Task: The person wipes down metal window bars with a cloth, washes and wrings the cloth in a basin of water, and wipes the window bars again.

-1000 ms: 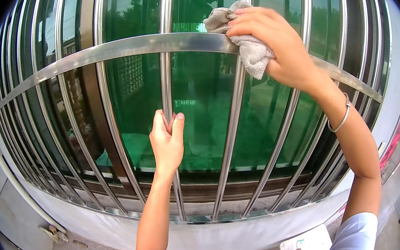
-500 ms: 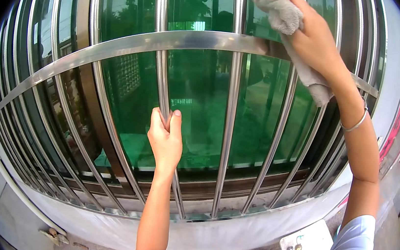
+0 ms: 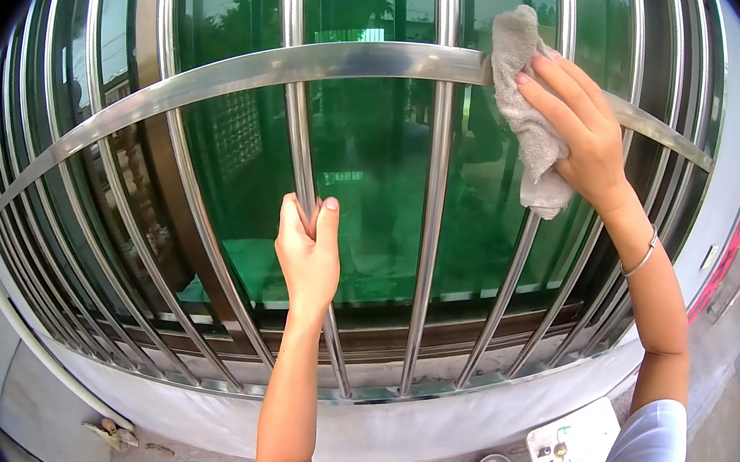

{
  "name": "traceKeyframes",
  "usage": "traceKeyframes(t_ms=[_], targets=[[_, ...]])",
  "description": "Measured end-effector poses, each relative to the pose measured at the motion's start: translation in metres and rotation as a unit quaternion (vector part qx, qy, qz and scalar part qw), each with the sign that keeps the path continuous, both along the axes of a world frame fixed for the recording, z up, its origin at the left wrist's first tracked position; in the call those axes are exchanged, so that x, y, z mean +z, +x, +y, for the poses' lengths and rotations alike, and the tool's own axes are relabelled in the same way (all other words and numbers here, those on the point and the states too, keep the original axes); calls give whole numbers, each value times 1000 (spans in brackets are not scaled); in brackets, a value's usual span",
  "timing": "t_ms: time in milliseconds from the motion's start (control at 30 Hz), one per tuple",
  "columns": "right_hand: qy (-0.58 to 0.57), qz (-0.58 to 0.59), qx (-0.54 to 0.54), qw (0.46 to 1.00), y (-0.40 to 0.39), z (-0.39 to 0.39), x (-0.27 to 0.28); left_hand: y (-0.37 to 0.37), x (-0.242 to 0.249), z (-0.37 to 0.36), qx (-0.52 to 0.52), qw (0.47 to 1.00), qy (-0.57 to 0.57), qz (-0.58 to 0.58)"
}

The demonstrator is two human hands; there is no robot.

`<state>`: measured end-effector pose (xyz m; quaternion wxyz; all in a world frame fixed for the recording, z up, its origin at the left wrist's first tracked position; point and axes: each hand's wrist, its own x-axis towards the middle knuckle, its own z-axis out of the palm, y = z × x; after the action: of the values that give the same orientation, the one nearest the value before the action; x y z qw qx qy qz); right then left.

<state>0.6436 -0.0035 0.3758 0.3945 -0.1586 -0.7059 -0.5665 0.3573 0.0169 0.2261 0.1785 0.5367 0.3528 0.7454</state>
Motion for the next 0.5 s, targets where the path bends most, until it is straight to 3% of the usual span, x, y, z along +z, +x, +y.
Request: traceKeyframes(t_ms=[100,167,233,267,333,400,500], targets=[[-14,-25,-32,999,19,-8,-12,0,-4,8,-23,999,36,0],[-24,-37,-29,999,10,-4,-9,4,-4,11,69,992,101,37],[-44,-66,-31,996,-20,-3,-5,5,-3,9,38,997,65,11],[-56,-45,51,996,-43,5,-5,4,-3,7,8,999,43,-7],[24,-76,113,990,-92,22,5,3,-2,4,-6,999,37,-12],[29,-71,171,982,-135,27,3,3,1,-2,-55,997,27,-39],[70,-57,142,986,-144,25,3,3,3,-6,-100,994,15,-50]])
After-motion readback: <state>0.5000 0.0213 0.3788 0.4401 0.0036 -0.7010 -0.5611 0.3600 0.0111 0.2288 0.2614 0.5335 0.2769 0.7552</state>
